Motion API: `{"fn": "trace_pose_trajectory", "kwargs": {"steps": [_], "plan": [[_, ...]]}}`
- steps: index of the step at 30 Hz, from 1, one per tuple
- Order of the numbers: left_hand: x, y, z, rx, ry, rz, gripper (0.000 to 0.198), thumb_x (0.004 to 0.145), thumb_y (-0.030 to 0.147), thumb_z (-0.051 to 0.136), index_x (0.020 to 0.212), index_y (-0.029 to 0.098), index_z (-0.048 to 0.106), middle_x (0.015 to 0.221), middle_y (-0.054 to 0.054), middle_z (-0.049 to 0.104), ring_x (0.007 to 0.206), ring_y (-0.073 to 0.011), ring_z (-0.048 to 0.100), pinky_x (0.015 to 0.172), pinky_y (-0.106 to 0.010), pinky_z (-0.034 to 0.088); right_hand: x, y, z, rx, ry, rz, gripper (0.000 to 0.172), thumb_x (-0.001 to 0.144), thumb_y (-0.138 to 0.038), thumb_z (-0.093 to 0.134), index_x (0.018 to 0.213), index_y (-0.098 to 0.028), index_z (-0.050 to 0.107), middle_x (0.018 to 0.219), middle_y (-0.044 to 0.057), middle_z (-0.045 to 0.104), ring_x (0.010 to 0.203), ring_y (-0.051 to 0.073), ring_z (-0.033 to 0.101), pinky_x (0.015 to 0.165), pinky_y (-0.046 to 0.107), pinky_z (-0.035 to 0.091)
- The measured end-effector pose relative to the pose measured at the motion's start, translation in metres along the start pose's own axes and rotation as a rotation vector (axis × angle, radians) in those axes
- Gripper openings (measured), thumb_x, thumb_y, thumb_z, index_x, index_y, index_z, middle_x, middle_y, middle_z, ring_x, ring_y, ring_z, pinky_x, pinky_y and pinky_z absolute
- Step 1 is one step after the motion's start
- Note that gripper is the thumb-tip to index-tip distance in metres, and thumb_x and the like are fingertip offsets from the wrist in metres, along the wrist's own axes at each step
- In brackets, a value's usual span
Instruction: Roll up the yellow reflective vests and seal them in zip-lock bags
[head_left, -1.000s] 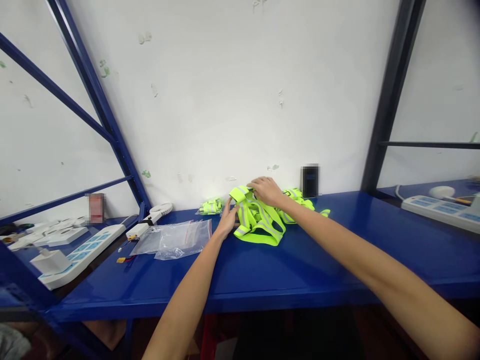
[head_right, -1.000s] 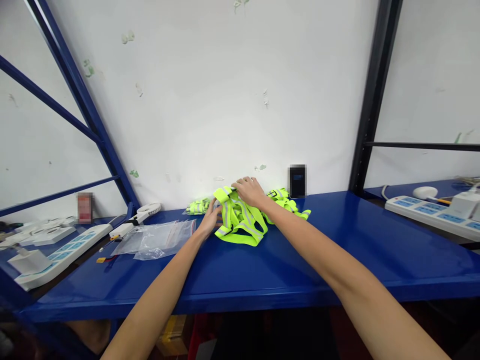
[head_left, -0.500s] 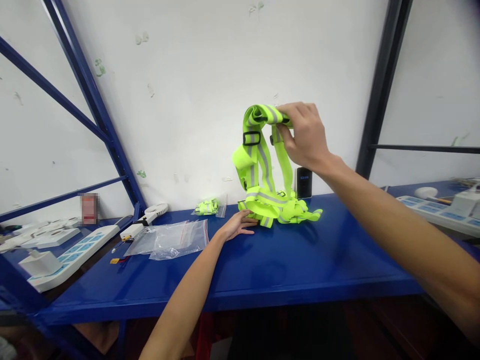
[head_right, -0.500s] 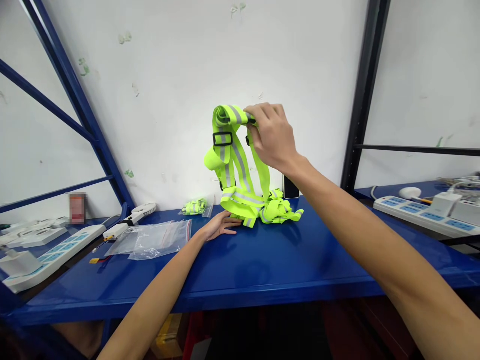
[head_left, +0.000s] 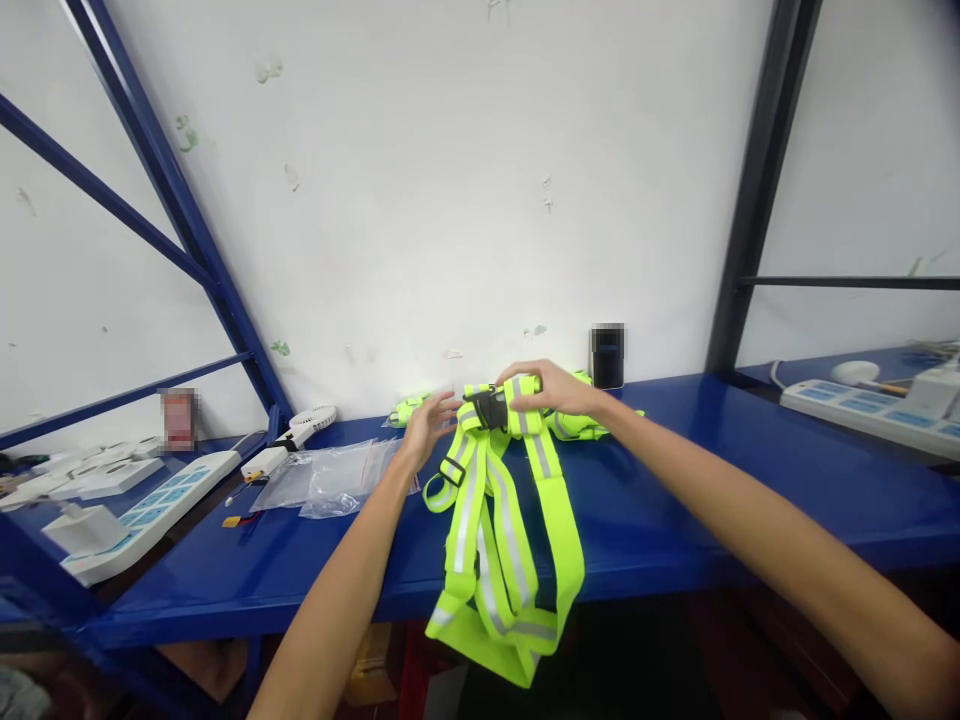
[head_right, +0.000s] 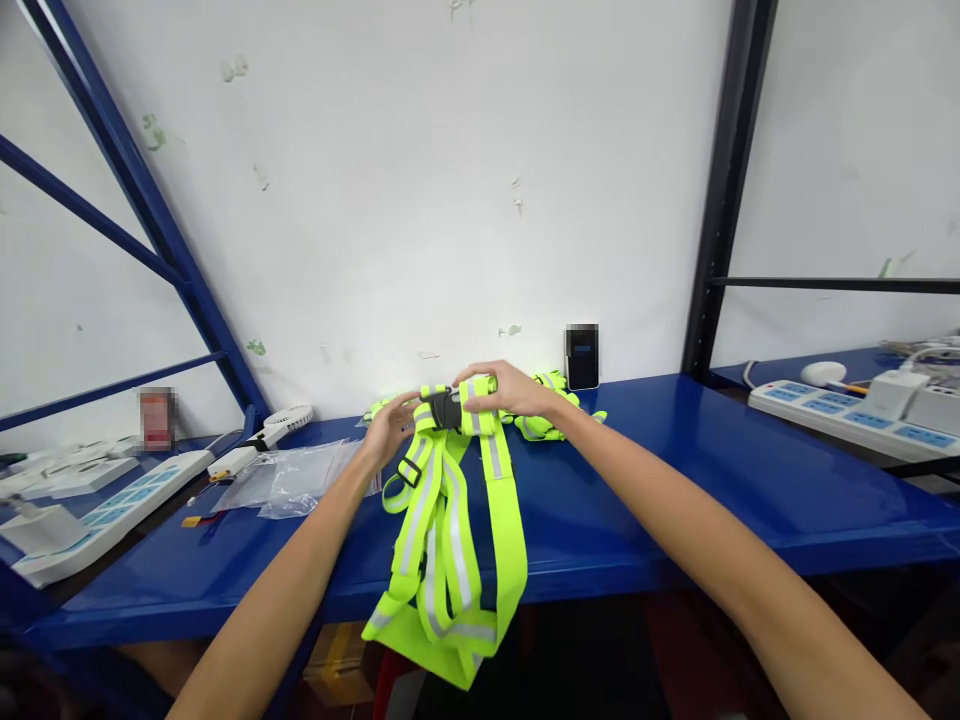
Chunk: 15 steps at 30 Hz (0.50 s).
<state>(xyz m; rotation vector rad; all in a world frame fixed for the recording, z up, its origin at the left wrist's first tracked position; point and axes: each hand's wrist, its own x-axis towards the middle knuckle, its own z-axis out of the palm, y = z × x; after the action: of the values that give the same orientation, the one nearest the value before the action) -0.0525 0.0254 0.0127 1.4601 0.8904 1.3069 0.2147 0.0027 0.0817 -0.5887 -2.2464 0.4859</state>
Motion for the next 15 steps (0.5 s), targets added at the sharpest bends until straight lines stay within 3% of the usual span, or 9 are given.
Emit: {"fn": "trace_pose_trajectory", "kwargs": {"steps": [4, 6, 8, 11, 13, 15], "plan": [[-0.013, 0.004, 0.001, 0.114, -0.153, 0.058, 0.070, 0.078, 0.036, 0.057, 0.144, 0.025, 0.038, 0.139, -0.014, 0.052, 0.113, -0.0261, 0.058, 0.089, -0.036, 0.049, -0.007, 0.044, 0.042, 0.102, 0.402, 0.106, 0.031, 0.078, -0.038, 0.065, 0.101, -0.018, 0.069, 0.110, 0.008, 0.069, 0.108, 0.026, 0.061, 0.098, 0.038, 0.041], [-0.018, 0.001, 0.008, 0.268, -0.173, 0.106, 0.085, 0.073, 0.030, 0.066, 0.149, 0.030, 0.028, 0.148, -0.013, 0.041, 0.110, -0.0240, 0.058, 0.087, -0.034, 0.048, -0.007, 0.054, 0.057, 0.149, 0.490, 0.203, 0.028, 0.076, -0.037, 0.065, 0.096, -0.019, 0.068, 0.108, 0.006, 0.069, 0.107, 0.026, 0.060, 0.099, 0.038, 0.041], [-0.021, -0.003, 0.015, 0.350, -0.186, 0.140, 0.090, 0.073, 0.032, 0.069, 0.151, 0.032, 0.023, 0.150, -0.013, 0.036, 0.100, -0.0207, 0.060, 0.083, -0.033, 0.049, -0.004, 0.055, 0.069, 0.285, 0.488, 0.335, 0.028, 0.075, -0.038, 0.064, 0.096, -0.020, 0.066, 0.107, 0.005, 0.069, 0.104, 0.026, 0.061, 0.095, 0.038, 0.045], [-0.020, -0.013, 0.021, 0.407, -0.177, 0.169, 0.072, 0.078, 0.038, 0.067, 0.144, 0.027, 0.039, 0.136, -0.011, 0.050, 0.086, -0.0172, 0.061, 0.078, -0.031, 0.049, -0.001, 0.050, 0.084, 0.529, 0.369, 0.533, 0.034, 0.083, -0.045, 0.051, 0.098, -0.018, 0.064, 0.100, 0.008, 0.070, 0.092, 0.027, 0.065, 0.081, 0.040, 0.052], [-0.018, -0.019, 0.021, 0.473, -0.089, 0.217, 0.049, 0.081, 0.038, 0.062, 0.127, 0.023, 0.055, 0.124, -0.010, 0.057, 0.093, -0.0192, 0.061, 0.080, -0.030, 0.048, -0.002, 0.047, 0.091, 0.483, 0.310, 0.586, 0.042, 0.089, -0.051, 0.039, 0.096, -0.017, 0.063, 0.098, 0.011, 0.070, 0.092, 0.028, 0.065, 0.082, 0.042, 0.052], [-0.015, -0.023, 0.019, 0.531, 0.017, 0.274, 0.034, 0.082, 0.037, 0.061, 0.112, 0.020, 0.062, 0.121, -0.009, 0.057, 0.107, -0.0216, 0.057, 0.087, -0.030, 0.046, -0.006, 0.044, 0.093, 0.263, 0.329, 0.551, 0.049, 0.093, -0.055, 0.031, 0.099, -0.019, 0.063, 0.105, 0.011, 0.068, 0.101, 0.028, 0.062, 0.091, 0.045, 0.047]]}}
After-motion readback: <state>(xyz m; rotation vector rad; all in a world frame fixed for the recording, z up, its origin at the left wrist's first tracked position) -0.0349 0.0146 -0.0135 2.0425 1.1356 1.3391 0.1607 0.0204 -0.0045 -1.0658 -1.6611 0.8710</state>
